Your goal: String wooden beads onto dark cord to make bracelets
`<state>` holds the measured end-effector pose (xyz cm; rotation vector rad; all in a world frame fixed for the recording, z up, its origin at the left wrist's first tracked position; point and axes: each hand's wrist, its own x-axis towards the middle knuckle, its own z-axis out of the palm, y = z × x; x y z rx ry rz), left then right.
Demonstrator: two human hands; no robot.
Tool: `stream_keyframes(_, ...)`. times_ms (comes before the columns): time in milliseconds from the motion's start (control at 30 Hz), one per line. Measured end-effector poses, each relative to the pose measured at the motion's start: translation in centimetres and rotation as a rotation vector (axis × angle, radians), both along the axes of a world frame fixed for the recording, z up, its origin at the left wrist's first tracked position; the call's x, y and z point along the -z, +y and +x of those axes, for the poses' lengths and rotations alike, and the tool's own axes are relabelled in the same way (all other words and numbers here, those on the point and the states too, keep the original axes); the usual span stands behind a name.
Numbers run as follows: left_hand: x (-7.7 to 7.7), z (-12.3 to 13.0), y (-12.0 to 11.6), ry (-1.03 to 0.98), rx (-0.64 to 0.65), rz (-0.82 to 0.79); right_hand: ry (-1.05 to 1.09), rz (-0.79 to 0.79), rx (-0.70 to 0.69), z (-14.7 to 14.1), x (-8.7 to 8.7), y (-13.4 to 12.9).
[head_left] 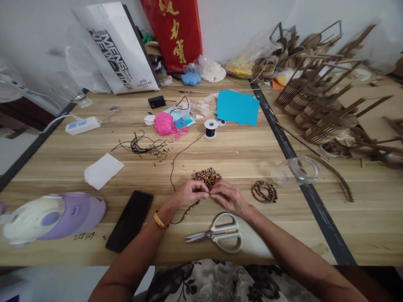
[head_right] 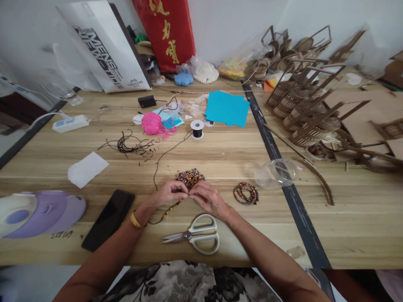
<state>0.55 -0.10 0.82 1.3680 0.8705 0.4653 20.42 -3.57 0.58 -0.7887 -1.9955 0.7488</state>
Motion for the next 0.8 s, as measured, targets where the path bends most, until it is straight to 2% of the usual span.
stream_keyframes(200,0.0,0.0,0.0,0.020,0.004,0.035,-0.008,-0.007,0.013,0.2,0.2,0.1)
stream_keyframes(533,-0.6,-0.2,0.1,-0.076,-0.044,-0.101,0.039,-0.052,0.164,0.8,0.0,0.7)
stream_keyframes(800,-0.4,-0.3,0.2,-0.099,-0.054,-0.101,-0.174,0.108,0.097,1.2,0.7,0.8)
